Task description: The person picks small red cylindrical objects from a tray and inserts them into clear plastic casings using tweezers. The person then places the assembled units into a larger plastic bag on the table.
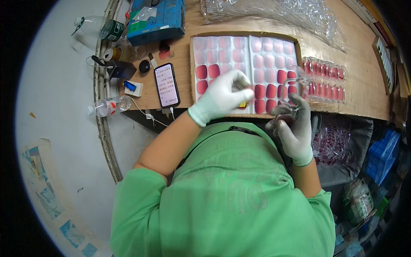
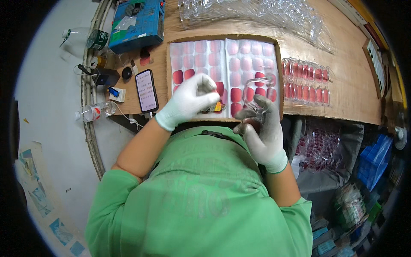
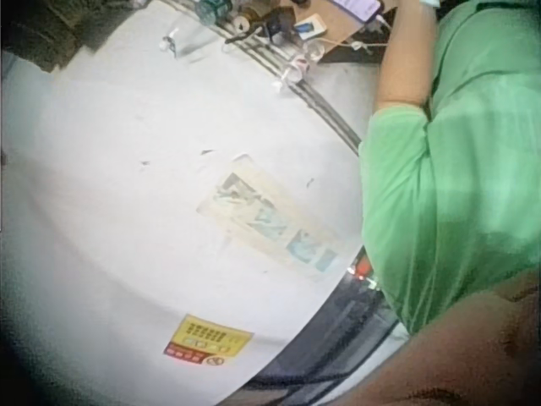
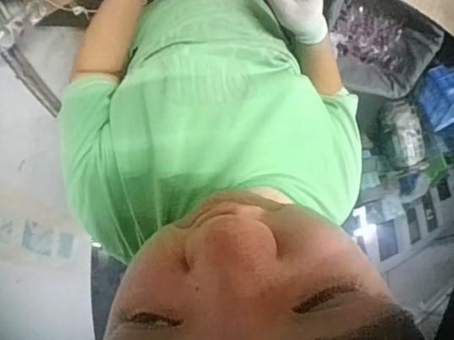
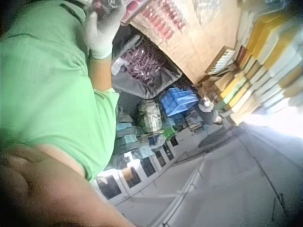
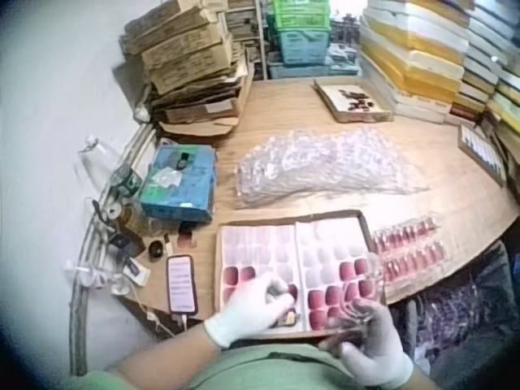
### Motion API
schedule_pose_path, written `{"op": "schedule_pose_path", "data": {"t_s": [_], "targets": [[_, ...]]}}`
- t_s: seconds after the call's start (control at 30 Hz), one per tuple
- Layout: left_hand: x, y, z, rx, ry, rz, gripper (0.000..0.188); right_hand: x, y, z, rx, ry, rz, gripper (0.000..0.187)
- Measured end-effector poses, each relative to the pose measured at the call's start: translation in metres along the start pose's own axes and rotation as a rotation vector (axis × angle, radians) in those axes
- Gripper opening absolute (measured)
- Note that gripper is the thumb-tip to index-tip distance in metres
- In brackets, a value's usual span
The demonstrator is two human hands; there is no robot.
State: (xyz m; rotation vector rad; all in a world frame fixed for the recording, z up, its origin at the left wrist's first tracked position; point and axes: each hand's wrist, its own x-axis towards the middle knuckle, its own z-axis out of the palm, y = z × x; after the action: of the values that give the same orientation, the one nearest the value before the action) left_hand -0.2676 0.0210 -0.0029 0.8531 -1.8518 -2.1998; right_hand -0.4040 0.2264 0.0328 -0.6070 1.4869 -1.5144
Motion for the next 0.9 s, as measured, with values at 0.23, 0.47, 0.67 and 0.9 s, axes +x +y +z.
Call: {"op": "schedule_pose_path", "data": {"t_s": [0.23,0.47,0.67,0.9], "targets": [[-0.022,0.019,0.017,-0.261,-0.029,0.069,0.019,0.021,-0.008,0.030,-0.070,-0.096,0.082,0.035],[-0.031,0.029,0.004,-0.364,-0.123,-0.022,0.022,0.025,-0.026,0.022,0.001,-0.269,0.266,0.024],[-0.041,0.042,0.012,-0.194,-0.168,0.017,0.021,0.015,-0.017,0.024,0.038,-0.235,0.151,0.027],[-0.046,0.053,0.020,0.231,-0.009,0.253,0.016,0.010,-0.027,0.031,-0.187,-0.114,0.014,0.022]]}}
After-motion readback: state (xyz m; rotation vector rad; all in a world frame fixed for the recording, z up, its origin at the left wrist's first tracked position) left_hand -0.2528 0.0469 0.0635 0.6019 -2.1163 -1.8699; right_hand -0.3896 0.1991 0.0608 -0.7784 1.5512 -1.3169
